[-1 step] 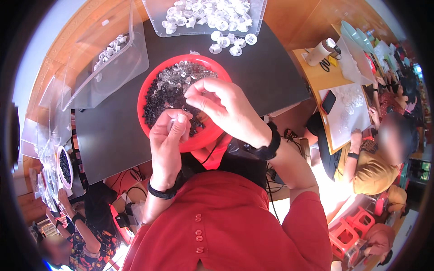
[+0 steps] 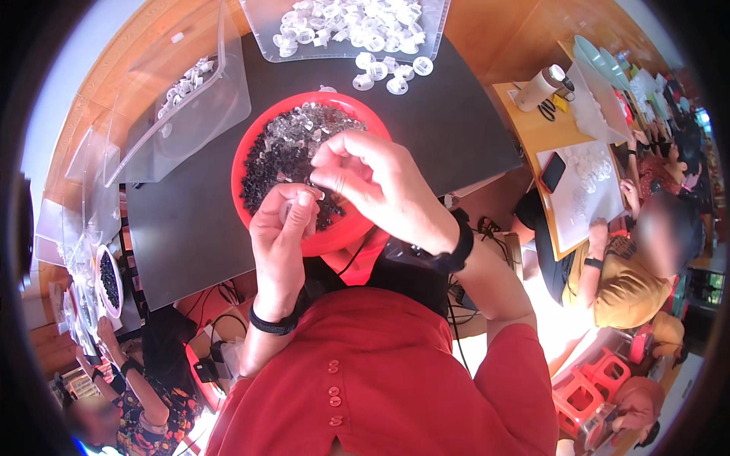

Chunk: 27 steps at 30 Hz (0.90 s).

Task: Sorting and inspecting small plastic components from a red bowl in a workspace.

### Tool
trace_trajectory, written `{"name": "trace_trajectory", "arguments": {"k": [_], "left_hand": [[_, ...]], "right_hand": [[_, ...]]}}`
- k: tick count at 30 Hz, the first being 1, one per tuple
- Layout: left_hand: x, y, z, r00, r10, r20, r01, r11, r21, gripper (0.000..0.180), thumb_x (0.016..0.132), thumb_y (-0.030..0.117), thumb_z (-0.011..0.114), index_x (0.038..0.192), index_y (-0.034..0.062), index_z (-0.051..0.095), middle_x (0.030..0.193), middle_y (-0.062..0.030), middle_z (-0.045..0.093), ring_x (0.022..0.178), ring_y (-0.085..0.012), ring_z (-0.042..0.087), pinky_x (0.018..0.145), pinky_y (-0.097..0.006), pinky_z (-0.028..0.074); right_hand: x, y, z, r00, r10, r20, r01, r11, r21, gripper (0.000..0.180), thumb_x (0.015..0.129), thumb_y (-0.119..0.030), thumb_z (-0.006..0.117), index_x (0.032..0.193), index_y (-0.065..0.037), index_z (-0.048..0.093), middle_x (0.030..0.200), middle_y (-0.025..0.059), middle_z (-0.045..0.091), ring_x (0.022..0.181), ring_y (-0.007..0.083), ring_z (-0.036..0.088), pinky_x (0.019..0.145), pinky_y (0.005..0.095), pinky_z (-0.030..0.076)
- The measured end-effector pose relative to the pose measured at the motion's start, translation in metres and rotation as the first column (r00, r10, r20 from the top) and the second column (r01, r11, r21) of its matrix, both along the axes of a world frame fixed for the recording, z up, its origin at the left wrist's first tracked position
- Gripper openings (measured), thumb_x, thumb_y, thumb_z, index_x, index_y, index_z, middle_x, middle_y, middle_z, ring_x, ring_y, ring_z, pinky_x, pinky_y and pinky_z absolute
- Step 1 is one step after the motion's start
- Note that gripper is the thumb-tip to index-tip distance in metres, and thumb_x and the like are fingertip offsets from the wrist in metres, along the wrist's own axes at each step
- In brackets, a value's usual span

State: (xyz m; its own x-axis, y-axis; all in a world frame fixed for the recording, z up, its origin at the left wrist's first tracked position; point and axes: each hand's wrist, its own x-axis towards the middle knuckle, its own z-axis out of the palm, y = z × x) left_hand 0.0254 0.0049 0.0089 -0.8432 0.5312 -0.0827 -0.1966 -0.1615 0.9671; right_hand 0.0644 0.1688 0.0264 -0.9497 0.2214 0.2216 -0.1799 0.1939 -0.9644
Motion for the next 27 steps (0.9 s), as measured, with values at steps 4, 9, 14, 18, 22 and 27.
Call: {"name": "trace_trajectory", "arguments": {"k": [4,9,14,18,22,27], "left_hand": [[0.001,0.002,-0.005,0.975,0.106,-0.197,-0.114,0.993,-0.034,0.018,0.098,0.021,0.058,0.096,0.0034,0.064,0.075,0.0048,0.054,0.063,-0.0022,0.041,0.058,-0.019,0.033],[-0.003,-0.001,-0.007,0.979,0.043,-0.197,-0.053,0.997,-0.048,0.018,0.1,0.016,0.053,0.107,0.0029,0.064,0.093,0.0004,0.058,0.078,-0.005,0.049,0.071,-0.02,0.041],[-0.007,0.004,-0.002,0.976,-0.088,0.201,0.034,0.965,0.259,0.044,0.102,0.022,0.044,0.137,-0.0042,0.047,0.114,-0.0054,0.059,0.091,-0.0121,0.053,0.084,-0.026,0.043],[-0.006,0.005,-0.011,0.957,-0.151,0.247,0.061,0.94,0.336,0.05,0.103,0.023,0.046,0.143,-0.0043,0.037,0.126,-0.0098,0.058,0.106,-0.0158,0.056,0.093,-0.03,0.045],[-0.007,0.005,-0.012,0.96,-0.165,0.228,0.073,0.929,0.364,0.05,0.103,0.025,0.046,0.143,-0.0043,0.037,0.127,-0.0108,0.057,0.112,-0.0165,0.056,0.096,-0.032,0.046],[-0.006,0.006,-0.014,0.973,-0.154,0.169,0.091,0.939,0.332,0.051,0.104,0.026,0.045,0.143,-0.0041,0.037,0.127,-0.0113,0.057,0.11,-0.0157,0.057,0.094,-0.032,0.047]], "right_hand": [[0.007,-0.004,0.01,0.998,0.041,-0.051,-0.027,0.966,0.255,0.01,0.086,-0.004,0.067,0.093,-0.001,0.06,0.078,0.009,0.059,0.066,0.0195,0.06,0.059,0.0317,0.046],[0.005,-0.005,0.004,0.993,-0.007,-0.117,0.037,0.967,0.254,0.009,0.089,-0.002,0.063,0.093,-0.001,0.056,0.082,0.0116,0.058,0.071,0.0269,0.061,0.062,0.0342,0.048],[0.009,-0.011,-0.003,0.985,-0.095,-0.143,0.123,0.972,0.201,0.009,0.089,0.0,0.061,0.095,-0.001,0.055,0.083,0.0129,0.057,0.074,0.0296,0.062,0.063,0.0354,0.049],[0.012,-0.014,-0.01,0.983,-0.077,-0.166,0.119,0.959,0.259,0.01,0.088,-0.001,0.062,0.093,-0.004,0.055,0.082,0.0096,0.057,0.073,0.0295,0.06,0.064,0.0373,0.045],[0.013,-0.013,-0.01,0.969,-0.054,-0.239,0.162,0.872,0.462,0.01,0.086,-0.003,0.063,0.09,-0.008,0.055,0.084,0.0046,0.056,0.073,0.026,0.057,0.067,0.0367,0.041],[0.013,-0.01,-0.012,0.97,-0.004,-0.243,0.152,0.789,0.595,0.01,0.085,-0.005,0.063,0.091,-0.009,0.056,0.083,0.0026,0.054,0.075,0.023,0.056,0.071,0.0348,0.04]]}}
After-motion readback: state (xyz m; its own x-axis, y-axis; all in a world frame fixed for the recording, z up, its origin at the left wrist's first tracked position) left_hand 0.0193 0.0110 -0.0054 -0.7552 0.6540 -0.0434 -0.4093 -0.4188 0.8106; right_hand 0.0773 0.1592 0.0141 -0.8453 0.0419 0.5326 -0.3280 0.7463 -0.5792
